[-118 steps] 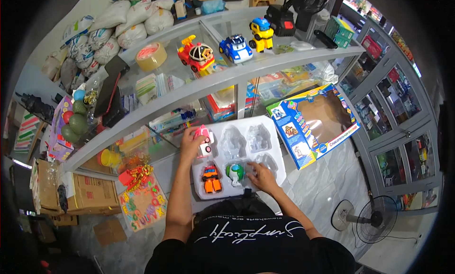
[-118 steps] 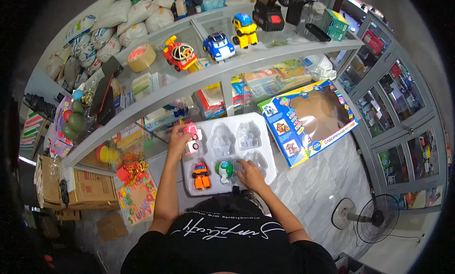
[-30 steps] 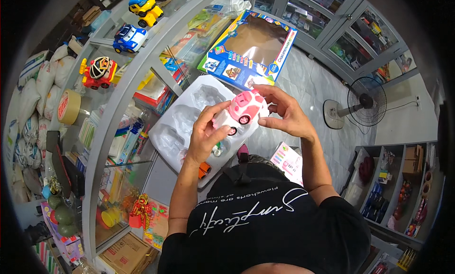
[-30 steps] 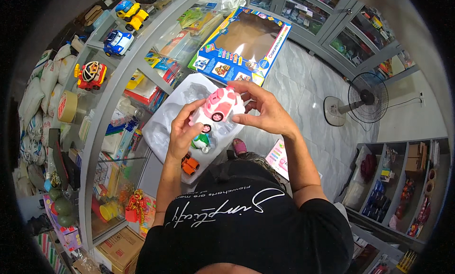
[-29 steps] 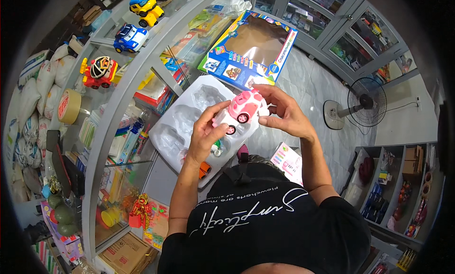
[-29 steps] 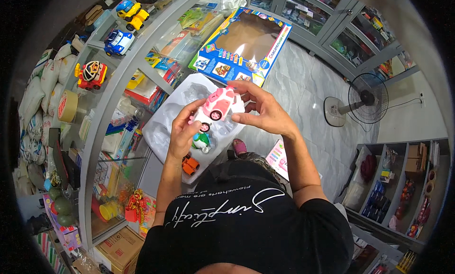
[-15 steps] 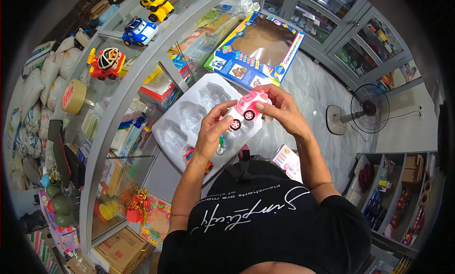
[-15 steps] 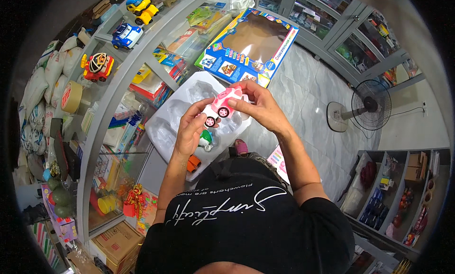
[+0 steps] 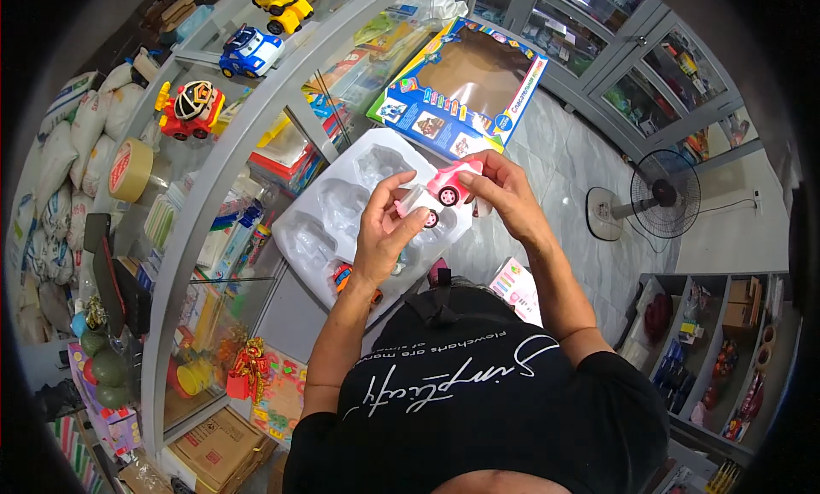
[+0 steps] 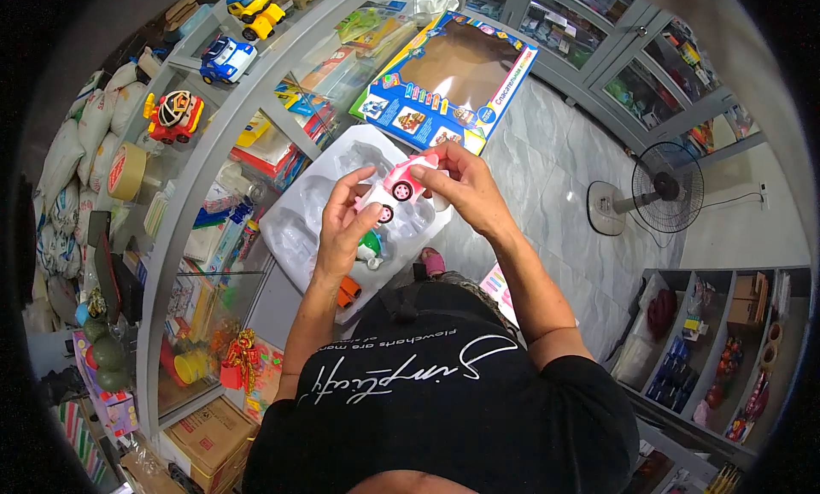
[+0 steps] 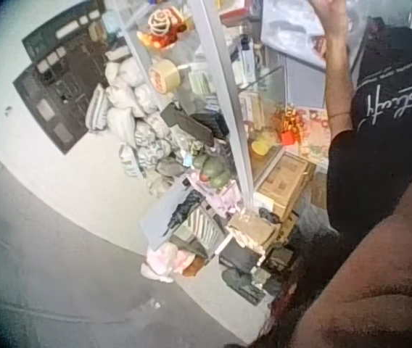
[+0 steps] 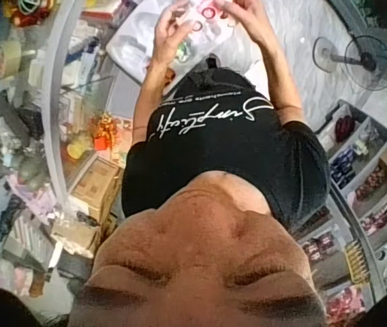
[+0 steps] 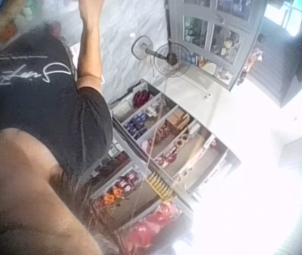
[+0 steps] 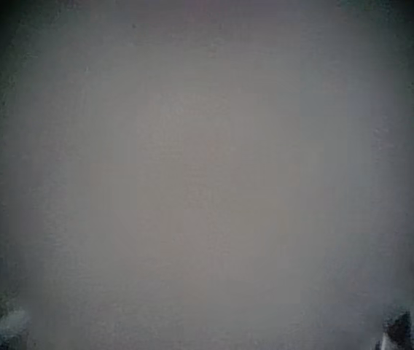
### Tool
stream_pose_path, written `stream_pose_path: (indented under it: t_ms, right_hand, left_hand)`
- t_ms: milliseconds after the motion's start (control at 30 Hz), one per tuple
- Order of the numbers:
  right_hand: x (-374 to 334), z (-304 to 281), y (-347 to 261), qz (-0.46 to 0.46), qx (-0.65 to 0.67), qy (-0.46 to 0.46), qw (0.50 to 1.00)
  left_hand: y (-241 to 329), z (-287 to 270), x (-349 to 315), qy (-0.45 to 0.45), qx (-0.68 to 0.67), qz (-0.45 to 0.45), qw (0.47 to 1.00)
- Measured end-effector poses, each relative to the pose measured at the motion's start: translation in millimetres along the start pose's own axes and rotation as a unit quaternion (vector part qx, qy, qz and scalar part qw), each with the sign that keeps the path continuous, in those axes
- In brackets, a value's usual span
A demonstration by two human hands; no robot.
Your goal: The person assembles a pink and white toy car by attaching wheels and a roof piece. They then place the completed toy on a glass shelf alongside other toy vehicles. Finally, they pick up a small orange and yellow toy figure from a plastic tray.
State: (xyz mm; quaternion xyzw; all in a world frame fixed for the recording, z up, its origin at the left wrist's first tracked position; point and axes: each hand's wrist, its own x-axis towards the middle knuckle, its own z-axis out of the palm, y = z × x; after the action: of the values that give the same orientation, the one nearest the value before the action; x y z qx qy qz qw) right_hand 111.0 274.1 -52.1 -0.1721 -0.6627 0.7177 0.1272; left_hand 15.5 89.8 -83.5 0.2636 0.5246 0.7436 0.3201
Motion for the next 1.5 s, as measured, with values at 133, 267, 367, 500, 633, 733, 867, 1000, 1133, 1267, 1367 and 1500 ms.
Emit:
stream_pose_path:
  t_ms: [133, 267, 367, 500, 633, 733, 867, 1000, 1133, 1267, 1367, 1500]
  right_hand:
    - [1.3, -2.3, 1.8, 0.004, 0.007, 0.005, 1.0]
    - [2.0, -6.5, 4.6, 0.003, 0.002, 0.0, 1.0]
    - [1.4, -6.0, 5.9, -0.002, 0.014, 0.001, 1.0]
    - [1.3, -5.8, 2.9, -0.031, 0.015, -0.013, 0.999]
    - [1.9, -4.9, 1.9, -0.017, 0.042, -0.015, 0.999]
    - [3.7, -3.8, 5.3, -0.002, 0.057, -0.005, 0.998]
    - [5.8, -2.1, 11.3, 0.033, 0.062, 0.03, 0.997]
    - [7.8, -1.5, 16.1, 0.079, 0.103, 0.039, 0.991]
    - [7.7, 2.3, 16.8, 0.091, 0.158, 0.025, 0.983]
    - [9.8, 7.3, 32.0, 0.039, 0.154, 0.038, 0.987]
    - [8.9, 11.7, 37.0, -0.016, 0.146, 0.034, 0.989]
    - [5.2, 11.9, 30.4, -0.002, 0.2, 0.024, 0.98]
  left_hand:
    - [-3.8, 0.7, 1.5, -0.013, 0.032, 0.036, 0.999]
    - [-2.2, -0.5, 2.5, -0.028, 0.08, 0.049, 0.995]
    - [-0.8, -0.7, 2.0, -0.029, 0.121, 0.061, 0.99]
    - [-0.2, -0.2, 1.2, -0.026, 0.085, 0.065, 0.994]
    - [-1.9, 1.2, -0.3, -0.005, 0.15, 0.102, 0.983]
    - [-1.2, 1.8, 1.1, 0.015, 0.321, 0.2, 0.926]
    - [3.0, 6.4, 4.7, 0.016, 0.462, 0.315, 0.829]
    - [-1.2, 1.4, 11.6, -0.014, 0.51, 0.367, 0.778]
    - [-5.2, 15.1, 7.9, 0.063, 0.234, 0.214, 0.946]
    - [-14.2, 13.5, 5.4, 0.069, -0.046, 0.036, 0.996]
    - [-18.5, 10.0, 3.7, 0.086, -0.037, 0.047, 0.995]
    - [-20.9, 4.0, 2.3, 0.084, 0.252, 0.215, 0.94]
